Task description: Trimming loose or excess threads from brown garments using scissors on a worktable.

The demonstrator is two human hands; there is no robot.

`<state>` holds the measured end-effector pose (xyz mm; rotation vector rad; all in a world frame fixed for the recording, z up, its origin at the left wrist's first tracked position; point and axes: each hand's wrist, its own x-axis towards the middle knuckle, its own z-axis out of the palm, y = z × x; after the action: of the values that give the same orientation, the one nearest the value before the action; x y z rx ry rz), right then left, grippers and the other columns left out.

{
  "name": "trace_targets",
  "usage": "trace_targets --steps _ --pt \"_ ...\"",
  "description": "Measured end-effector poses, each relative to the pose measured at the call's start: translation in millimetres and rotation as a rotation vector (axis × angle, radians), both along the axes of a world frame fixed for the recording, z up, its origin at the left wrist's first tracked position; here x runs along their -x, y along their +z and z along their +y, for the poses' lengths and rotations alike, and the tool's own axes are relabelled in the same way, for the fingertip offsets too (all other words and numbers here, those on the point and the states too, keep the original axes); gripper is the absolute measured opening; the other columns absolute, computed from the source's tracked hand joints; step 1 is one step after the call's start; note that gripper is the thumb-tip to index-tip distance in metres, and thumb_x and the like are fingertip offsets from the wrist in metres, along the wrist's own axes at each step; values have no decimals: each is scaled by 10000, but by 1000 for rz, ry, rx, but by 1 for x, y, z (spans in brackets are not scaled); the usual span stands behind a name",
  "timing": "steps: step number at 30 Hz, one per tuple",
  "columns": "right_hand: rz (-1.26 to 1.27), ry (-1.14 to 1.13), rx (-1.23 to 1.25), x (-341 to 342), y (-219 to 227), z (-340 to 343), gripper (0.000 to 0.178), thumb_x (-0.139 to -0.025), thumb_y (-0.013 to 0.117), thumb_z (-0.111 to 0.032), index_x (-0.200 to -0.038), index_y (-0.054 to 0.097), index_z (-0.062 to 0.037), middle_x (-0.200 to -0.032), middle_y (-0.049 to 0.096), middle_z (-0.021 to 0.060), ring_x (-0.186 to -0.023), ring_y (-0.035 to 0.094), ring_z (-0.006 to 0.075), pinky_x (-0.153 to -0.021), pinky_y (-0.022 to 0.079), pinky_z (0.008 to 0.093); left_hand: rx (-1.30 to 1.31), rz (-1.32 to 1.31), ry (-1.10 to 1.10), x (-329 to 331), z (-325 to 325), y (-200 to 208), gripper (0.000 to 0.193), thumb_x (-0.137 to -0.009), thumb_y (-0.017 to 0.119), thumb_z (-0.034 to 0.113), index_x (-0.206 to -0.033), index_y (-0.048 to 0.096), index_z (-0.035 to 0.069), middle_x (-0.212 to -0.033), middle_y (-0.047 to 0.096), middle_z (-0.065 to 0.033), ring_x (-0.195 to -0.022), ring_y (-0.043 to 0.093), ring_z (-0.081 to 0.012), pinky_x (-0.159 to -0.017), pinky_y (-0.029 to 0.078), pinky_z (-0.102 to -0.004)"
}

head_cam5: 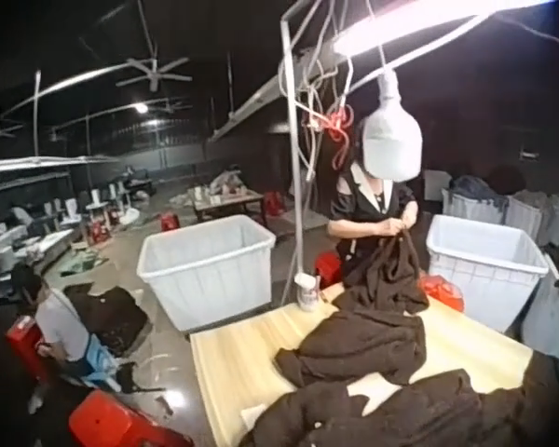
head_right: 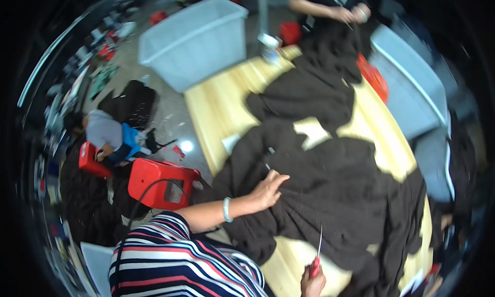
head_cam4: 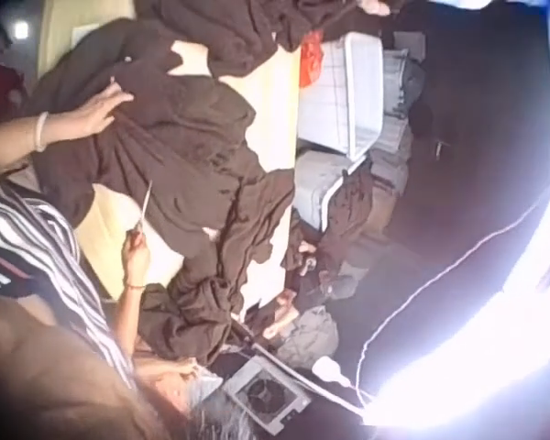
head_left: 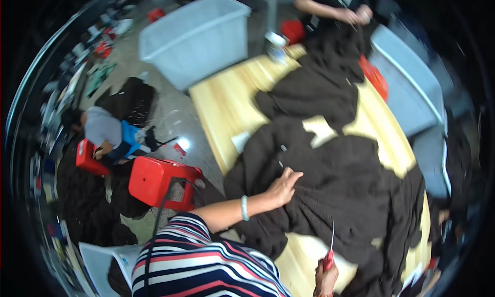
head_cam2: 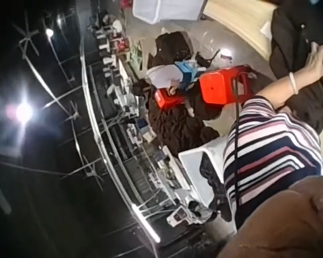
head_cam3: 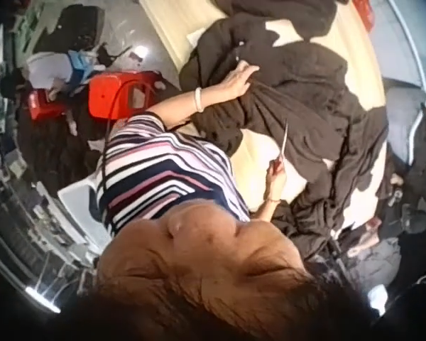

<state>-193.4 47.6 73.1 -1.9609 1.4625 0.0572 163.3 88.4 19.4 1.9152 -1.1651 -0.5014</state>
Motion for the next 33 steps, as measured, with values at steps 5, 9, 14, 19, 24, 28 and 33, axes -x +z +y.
trace_targets --steps 5,9,14,19,24,28,33 --pt "73 314 44 -40 26 -6 207 -884 606 -153 -1049 626 -30 -746 605 202 -658 609 337 -620 475 387 -352 87 178 -17 7 -8 664 -794 619 -9 -1395 345 58 -1242 383 -247 -1022 551 -445 -848 488 -465" --pt "139 445 47 -57 28 -12 308 -869 634 -215 -1162 626 -121 -817 644 200 -738 630 383 -661 493 432 -322 7 45 -4 11 -18 185 -803 526 -30 -979 572 1 -1117 520 -233 -996 585 -423 -827 482 -496" --pt "143 689 52 -92 50 -1 284 -830 665 -324 -936 659 -61 -735 646 221 -696 649 393 -637 510 460 195 -33 -106 15 2 -71 146 -715 593 0 -857 619 22 -941 574 -190 -939 571 -371 -801 464 -460" --pt "47 571 142 -119 56 -15 263 -820 652 -320 -907 642 -72 -711 647 203 -681 644 388 -627 511 484 -31 -4 -70 -4 41 -38 310 -777 646 82 -1072 573 22 -1123 546 -213 -1016 561 -417 -858 476 -447" --pt "87 464 100 -86 49 -17 250 -841 629 -296 -916 626 -58 -718 648 212 -695 647 394 -633 511 477 -346 -142 -335 -12 32 -3 325 -765 676 81 -1065 584 -2 -1145 533 -202 -986 579 -413 -867 482 -470" --pt "126 441 15 -45 46 -6 285 -845 627 -334 -929 627 -62 -726 654 206 -704 648 387 -645 506 473 33 312 -476 -13 1 66 294 -758 704 41 -1022 594 -27 -852 588 -52 -768 571 -113 -696 464 -263" --pt "139 447 -54 -18 27 23 321 -847 623 -385 -931 628 -75 -737 660 198 -710 648 378 -653 502 471 186 983 -689 10 4 204 315 -727 702 -84 -999 557 -17 -934 583 -39 -853 545 -85 -750 433 -239"
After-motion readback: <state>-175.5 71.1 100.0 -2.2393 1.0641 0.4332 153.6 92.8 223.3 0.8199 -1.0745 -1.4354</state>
